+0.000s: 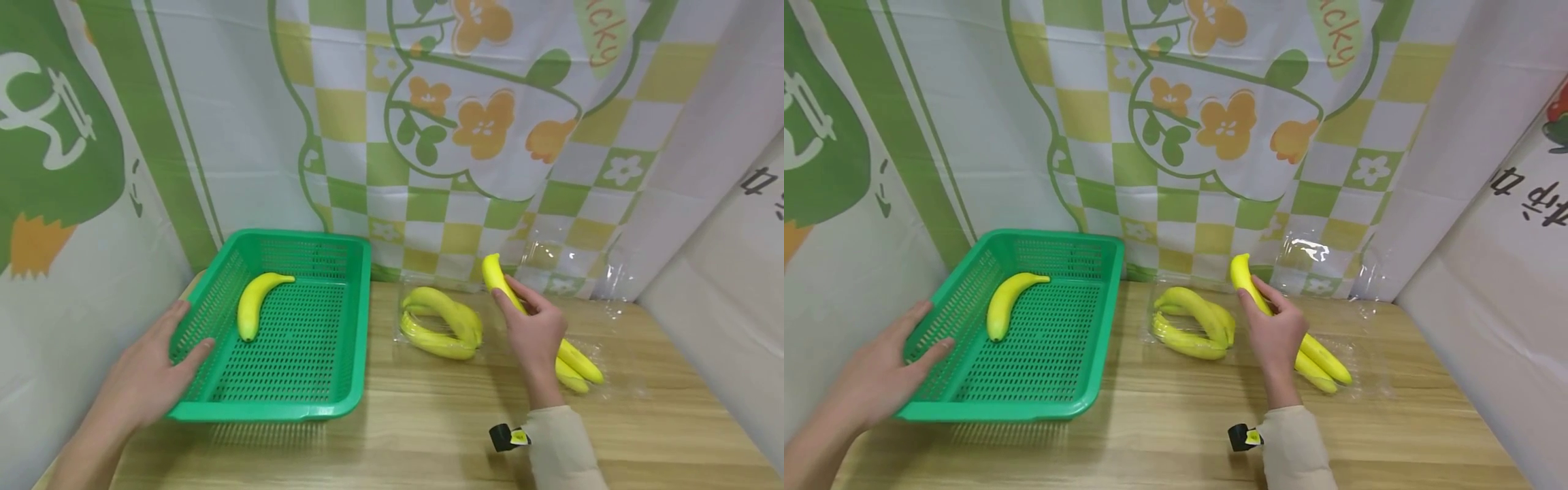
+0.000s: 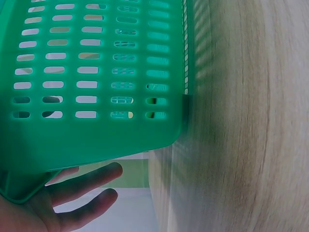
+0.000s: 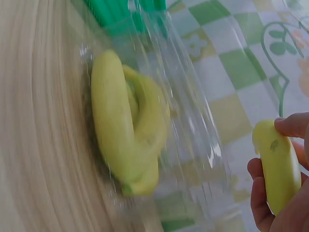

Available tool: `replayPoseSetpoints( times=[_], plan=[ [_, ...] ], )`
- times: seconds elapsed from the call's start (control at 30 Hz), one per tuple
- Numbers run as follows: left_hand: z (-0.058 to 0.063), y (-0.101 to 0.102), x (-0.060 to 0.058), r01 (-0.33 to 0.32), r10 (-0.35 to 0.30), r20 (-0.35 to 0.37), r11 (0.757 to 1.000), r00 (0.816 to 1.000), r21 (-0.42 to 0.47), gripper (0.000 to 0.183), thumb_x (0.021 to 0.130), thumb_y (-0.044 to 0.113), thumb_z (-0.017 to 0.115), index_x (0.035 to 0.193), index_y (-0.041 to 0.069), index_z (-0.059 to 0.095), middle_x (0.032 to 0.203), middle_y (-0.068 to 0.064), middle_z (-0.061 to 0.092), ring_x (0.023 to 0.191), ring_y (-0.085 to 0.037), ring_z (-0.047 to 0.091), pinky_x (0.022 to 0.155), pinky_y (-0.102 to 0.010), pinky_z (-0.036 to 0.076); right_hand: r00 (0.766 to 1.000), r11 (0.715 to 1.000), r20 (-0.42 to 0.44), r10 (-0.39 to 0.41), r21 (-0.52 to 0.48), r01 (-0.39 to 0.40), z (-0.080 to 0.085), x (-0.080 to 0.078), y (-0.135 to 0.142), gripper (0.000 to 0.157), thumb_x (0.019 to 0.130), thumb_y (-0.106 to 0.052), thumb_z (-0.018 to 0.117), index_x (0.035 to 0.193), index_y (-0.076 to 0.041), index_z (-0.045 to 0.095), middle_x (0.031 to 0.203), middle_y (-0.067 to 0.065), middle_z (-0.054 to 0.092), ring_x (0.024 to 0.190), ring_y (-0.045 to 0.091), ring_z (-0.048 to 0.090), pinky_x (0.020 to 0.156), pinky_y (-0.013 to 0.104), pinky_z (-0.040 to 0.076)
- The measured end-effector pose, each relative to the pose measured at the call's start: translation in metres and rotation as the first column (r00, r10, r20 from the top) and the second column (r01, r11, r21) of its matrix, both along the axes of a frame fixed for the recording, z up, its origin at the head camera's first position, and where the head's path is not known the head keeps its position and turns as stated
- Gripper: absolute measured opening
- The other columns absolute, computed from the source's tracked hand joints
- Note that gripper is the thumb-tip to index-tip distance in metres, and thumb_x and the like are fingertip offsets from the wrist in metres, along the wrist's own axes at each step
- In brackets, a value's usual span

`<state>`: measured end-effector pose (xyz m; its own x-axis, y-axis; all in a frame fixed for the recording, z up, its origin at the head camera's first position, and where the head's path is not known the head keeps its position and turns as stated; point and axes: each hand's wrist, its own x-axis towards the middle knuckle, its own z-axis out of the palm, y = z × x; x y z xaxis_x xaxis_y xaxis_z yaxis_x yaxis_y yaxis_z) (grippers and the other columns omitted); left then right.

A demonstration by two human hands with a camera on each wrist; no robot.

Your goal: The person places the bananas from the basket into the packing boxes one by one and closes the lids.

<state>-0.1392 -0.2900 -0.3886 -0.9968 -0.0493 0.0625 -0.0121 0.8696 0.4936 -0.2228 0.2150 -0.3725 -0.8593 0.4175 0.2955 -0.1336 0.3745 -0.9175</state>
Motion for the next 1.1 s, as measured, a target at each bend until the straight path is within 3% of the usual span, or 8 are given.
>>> replayPoseSetpoints(
  times=[0.23,0.5,0.83,0.93,1.1],
  plan=[
    [0.001,0.001,-0.001,0.0,0.0,0.015,1.0,1.0,-0.011,0.084,0.113,0.053,0.039,0.171,0.005,0.001,0.175,-0.029,0.002,0.145,-0.073,0.02,0.105,-0.089,0.024,0.995,0.995,0.02,-0.098,-0.007,0.098,-0.004,0.004,0.031,0.041,0.091,-0.035,0.086,0.127,-0.017,0.08,0.129,0.014,0.076,0.08,-0.013,0.067,0.058,0.01,0.053],
    [0.003,0.002,-0.001,0.004,-0.004,0.017,1.0,1.0,-0.008,0.084,0.113,0.053,0.039,0.171,0.006,-0.001,0.176,-0.027,0.0,0.146,-0.072,0.019,0.106,-0.089,0.023,0.981,0.982,0.047,-0.186,-0.015,0.187,-0.004,0.002,0.054,0.042,0.09,-0.038,0.087,0.128,-0.022,0.08,0.131,0.003,0.077,0.092,-0.011,0.066,0.066,0.007,0.052],
    [-0.002,-0.001,0.001,-0.011,0.01,-0.003,1.0,1.0,-0.02,0.084,0.113,0.053,0.039,0.171,0.005,0.002,0.176,-0.027,0.002,0.147,-0.071,0.02,0.105,-0.089,0.024,0.979,0.98,0.057,-0.197,-0.019,0.198,-0.003,-0.001,0.061,0.041,0.091,-0.034,0.085,0.129,-0.018,0.078,0.134,0.008,0.076,0.089,-0.011,0.066,0.073,0.006,0.056],
    [0.0,-0.001,0.001,-0.01,0.01,0.001,1.0,1.0,-0.023,0.084,0.113,0.053,0.039,0.171,0.005,0.002,0.177,-0.026,0.002,0.147,-0.071,0.02,0.105,-0.089,0.024,0.976,0.977,0.058,-0.212,-0.015,0.213,-0.004,-0.001,0.063,0.042,0.091,-0.035,0.085,0.129,-0.018,0.079,0.128,0.002,0.079,0.088,-0.012,0.065,0.077,0.006,0.055],
    [0.001,0.001,0.0,-0.004,0.005,0.002,1.0,1.0,-0.022,0.084,0.113,0.053,0.039,0.17,0.004,0.002,0.176,-0.026,0.002,0.147,-0.071,0.02,0.105,-0.089,0.024,0.973,0.975,0.068,-0.219,-0.014,0.22,-0.006,-0.001,0.07,0.043,0.092,-0.037,0.084,0.129,-0.018,0.079,0.103,-0.021,0.076,0.091,-0.007,0.063,0.08,0.008,0.05]
  ],
)
